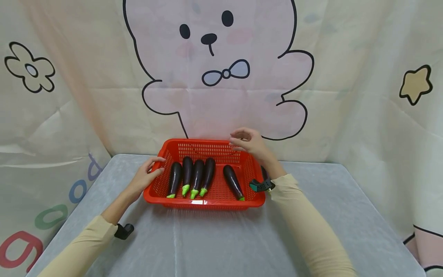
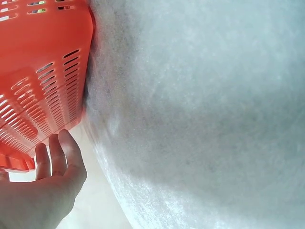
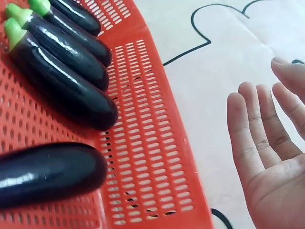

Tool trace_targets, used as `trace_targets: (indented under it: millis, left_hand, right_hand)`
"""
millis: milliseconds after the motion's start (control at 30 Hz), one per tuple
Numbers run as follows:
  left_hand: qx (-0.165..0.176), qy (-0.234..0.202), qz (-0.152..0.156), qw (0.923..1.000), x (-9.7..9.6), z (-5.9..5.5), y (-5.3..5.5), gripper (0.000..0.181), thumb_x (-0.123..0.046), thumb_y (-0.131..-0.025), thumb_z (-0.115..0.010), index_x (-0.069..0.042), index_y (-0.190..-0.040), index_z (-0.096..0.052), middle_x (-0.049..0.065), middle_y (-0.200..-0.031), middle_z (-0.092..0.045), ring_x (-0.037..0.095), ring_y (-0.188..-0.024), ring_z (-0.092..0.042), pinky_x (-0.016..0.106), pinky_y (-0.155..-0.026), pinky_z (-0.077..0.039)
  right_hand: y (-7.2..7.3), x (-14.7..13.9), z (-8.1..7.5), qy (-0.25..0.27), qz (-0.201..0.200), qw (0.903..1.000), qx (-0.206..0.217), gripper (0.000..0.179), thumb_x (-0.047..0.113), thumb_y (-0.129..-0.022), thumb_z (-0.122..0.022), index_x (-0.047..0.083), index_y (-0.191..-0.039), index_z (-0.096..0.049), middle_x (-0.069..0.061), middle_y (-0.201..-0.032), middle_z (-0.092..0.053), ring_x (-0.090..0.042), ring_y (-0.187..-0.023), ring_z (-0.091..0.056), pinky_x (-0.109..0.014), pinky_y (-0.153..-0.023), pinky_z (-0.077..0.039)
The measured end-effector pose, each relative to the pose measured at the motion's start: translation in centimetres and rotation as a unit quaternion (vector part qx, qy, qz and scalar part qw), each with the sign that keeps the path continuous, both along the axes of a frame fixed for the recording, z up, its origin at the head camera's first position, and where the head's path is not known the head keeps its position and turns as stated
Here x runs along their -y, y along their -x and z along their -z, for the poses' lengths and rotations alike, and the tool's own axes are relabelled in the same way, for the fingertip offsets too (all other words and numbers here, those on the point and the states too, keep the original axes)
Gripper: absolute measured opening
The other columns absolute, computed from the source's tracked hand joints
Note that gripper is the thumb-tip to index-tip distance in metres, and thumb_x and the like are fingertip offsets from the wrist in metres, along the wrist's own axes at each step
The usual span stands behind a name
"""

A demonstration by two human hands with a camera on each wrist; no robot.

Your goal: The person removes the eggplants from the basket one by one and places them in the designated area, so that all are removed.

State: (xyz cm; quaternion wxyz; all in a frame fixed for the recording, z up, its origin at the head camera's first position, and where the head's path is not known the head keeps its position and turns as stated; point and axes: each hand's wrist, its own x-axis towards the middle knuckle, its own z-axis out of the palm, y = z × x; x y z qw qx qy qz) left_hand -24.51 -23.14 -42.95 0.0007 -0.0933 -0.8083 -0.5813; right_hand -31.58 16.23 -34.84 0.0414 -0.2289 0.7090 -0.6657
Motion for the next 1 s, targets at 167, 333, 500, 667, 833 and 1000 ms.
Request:
trace_targets:
  millis: [167,333,500,667,833,1000]
  left_hand:
    - [-0.002,0.005,-0.002,1.0,0.0,0.0,-0.1,0.042,-0.016,-0.104,-0.058,-0.005,-0.143,-0.047,0.029,-0.143,-0.044,0.044,-0.11,-0.056,0.038,-0.078,-0.059]
    - [-0.002,0.003,0.0,1.0,-0.1,0.1,-0.1,0.041,-0.015,-0.103,-0.059,-0.004,-0.142,-0.048,0.03,-0.142,-0.045,0.045,-0.108,-0.057,0.038,-0.077,-0.059]
    - [-0.005,0.001,0.0,1.0,0.0,0.1,0.0,0.041,-0.015,-0.103,-0.058,-0.004,-0.142,-0.047,0.029,-0.143,-0.045,0.045,-0.109,-0.056,0.038,-0.077,-0.059]
    - [-0.003,0.003,0.001,1.0,0.0,0.1,0.0,0.042,-0.015,-0.104,-0.058,-0.005,-0.142,-0.047,0.029,-0.144,-0.043,0.046,-0.111,-0.056,0.041,-0.079,-0.059]
    - [-0.004,0.002,0.002,1.0,0.0,0.2,0.1,0.043,-0.016,-0.104,-0.058,-0.005,-0.143,-0.046,0.028,-0.145,-0.043,0.045,-0.112,-0.055,0.041,-0.08,-0.058]
    - [-0.006,0.001,0.0,1.0,0.0,0.1,0.1,0.042,-0.015,-0.103,-0.058,-0.005,-0.143,-0.047,0.028,-0.143,-0.044,0.044,-0.11,-0.056,0.04,-0.078,-0.059]
  right_hand:
    - [1.0,1.4,0.8,-0.031,-0.006,0.9993,0.018,0.033,0.009,-0.097,-0.07,-0.003,-0.126,-0.061,-0.02,-0.122,-0.061,-0.039,-0.11,-0.063,-0.056,-0.094,-0.05]
    - [2.0,2.2,2.2,-0.042,0.0,0.9984,0.038,0.039,0.007,-0.095,-0.073,-0.007,-0.129,-0.059,-0.02,-0.124,-0.061,-0.038,-0.111,-0.063,-0.059,-0.097,-0.046]
    - [2.4,2.8,3.4,-0.044,-0.001,0.9965,0.071,0.04,0.003,-0.094,-0.073,-0.009,-0.129,-0.059,-0.022,-0.12,-0.061,-0.042,-0.111,-0.061,-0.058,-0.097,-0.047]
    - [2.4,3.1,4.7,-0.076,0.018,0.9933,0.085,0.038,0.006,-0.094,-0.074,-0.007,-0.127,-0.061,-0.019,-0.12,-0.062,-0.041,-0.112,-0.061,-0.053,-0.098,-0.047]
    - [2.1,3.5,5.4,-0.078,0.029,0.9916,0.099,0.042,0.009,-0.093,-0.076,-0.007,-0.128,-0.06,-0.019,-0.122,-0.062,-0.037,-0.114,-0.061,-0.051,-0.1,-0.047]
    - [1.6,3.9,5.7,-0.102,0.054,0.9881,0.101,0.046,0.015,-0.092,-0.078,-0.004,-0.13,-0.061,-0.016,-0.123,-0.062,-0.032,-0.112,-0.059,-0.05,-0.101,-0.047]
